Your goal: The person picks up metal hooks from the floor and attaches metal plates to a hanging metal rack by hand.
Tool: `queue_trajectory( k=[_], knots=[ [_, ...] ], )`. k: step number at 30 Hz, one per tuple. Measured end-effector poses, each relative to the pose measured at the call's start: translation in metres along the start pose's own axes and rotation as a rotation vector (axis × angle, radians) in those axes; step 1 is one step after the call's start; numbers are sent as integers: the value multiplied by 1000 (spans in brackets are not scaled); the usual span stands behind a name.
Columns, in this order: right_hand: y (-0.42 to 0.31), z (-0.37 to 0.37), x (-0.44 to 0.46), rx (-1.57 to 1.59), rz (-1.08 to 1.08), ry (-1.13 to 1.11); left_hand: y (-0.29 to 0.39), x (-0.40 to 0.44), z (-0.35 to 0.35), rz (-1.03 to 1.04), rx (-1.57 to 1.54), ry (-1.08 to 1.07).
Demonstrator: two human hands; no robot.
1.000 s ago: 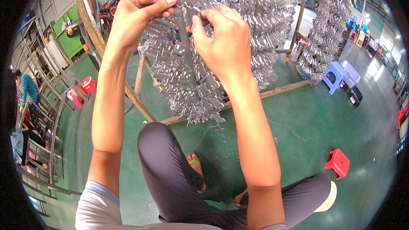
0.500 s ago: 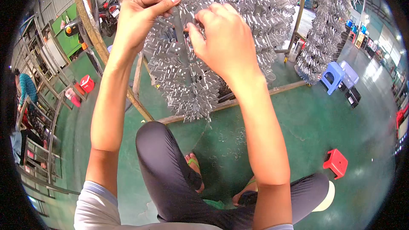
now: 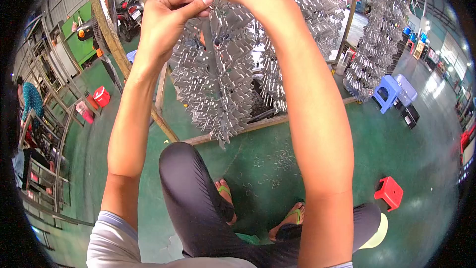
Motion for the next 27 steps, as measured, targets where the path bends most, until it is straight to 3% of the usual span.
queue_trajectory(
  k=[2,5,14,20,27],
  knots=[
    [5,-2,4,68,62,-66,3,0,0,24,5,15],
    [6,-7,-2,100,-27,-12,4,1,-2,37,36,43],
    [-1,-12,-10,23,83,23,-1,-8,4,69,89,107],
    [5,-11,-3,104,-2,12,0,-10,8,96,45,170],
    [-6,-15,-15,105,24,71,12,-13,10,307,255,193]
  ],
)
Point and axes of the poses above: each hand's wrist, its own x-axis towards the middle knuckle, its own z-axis out of the palm, y = z × x, the point moved 4 cm from there along x, towards the middle knuckle, and after that the axes turned 15 degrees about z, right-handed, at the moved point
